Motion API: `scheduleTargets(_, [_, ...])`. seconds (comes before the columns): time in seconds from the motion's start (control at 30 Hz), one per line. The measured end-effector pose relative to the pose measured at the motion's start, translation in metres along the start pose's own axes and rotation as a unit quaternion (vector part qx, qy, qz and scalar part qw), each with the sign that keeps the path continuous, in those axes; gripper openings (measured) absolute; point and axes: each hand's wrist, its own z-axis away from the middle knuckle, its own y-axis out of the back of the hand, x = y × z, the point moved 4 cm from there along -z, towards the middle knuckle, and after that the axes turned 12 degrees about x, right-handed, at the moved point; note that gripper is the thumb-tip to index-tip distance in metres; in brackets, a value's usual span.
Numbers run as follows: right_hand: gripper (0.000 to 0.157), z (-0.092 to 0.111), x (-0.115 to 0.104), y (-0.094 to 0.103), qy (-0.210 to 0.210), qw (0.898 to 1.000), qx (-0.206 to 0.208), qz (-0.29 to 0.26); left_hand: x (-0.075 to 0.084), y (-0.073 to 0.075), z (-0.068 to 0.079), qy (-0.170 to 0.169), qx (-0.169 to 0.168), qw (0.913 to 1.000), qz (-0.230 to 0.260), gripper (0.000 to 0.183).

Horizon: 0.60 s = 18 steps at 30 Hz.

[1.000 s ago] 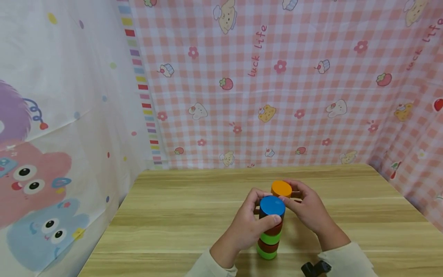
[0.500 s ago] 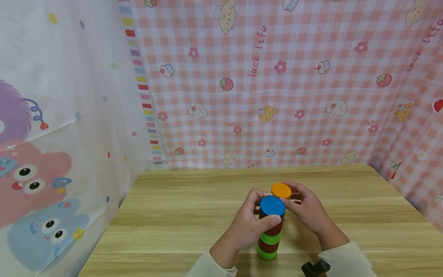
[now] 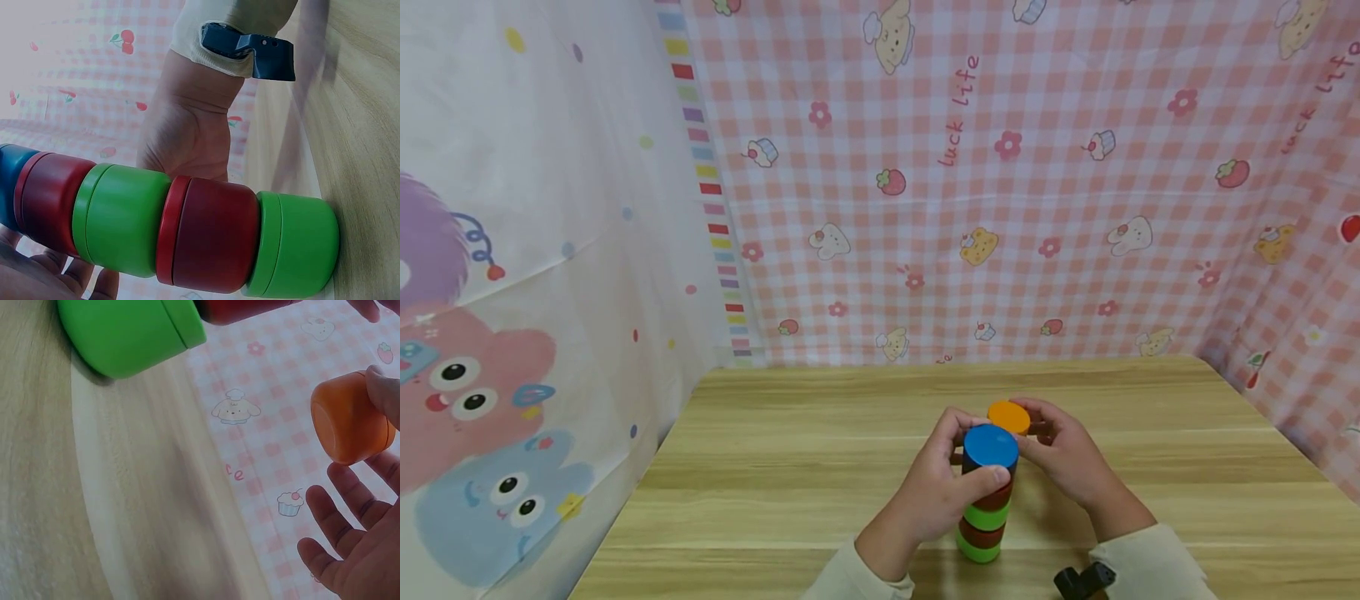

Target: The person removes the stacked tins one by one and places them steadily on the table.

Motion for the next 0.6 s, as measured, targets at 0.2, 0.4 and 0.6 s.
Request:
scheduleTargets(0.2, [0.051,-0.001,0.005,-0.001,0.004,1.000,-0.008,-0.010,0.002,0.000,0.001,0.001,0.000,1.0000,-0.001,0.041])
scheduleTargets(0.4, [0.052,-0.002,0.010,-0.002,-0.013,1.000,-0.020,-0.018,0.001,0.000,0.001,0.006,0.004,1.0000,0.001,0.041])
scheduleTargets(0.6, [0.053,-0.001,0.014,-0.003,-0.017,0.999,-0.031,-0.029,-0.001,0.000,0.000,0.012,0.005,0.9999,0.004,0.040])
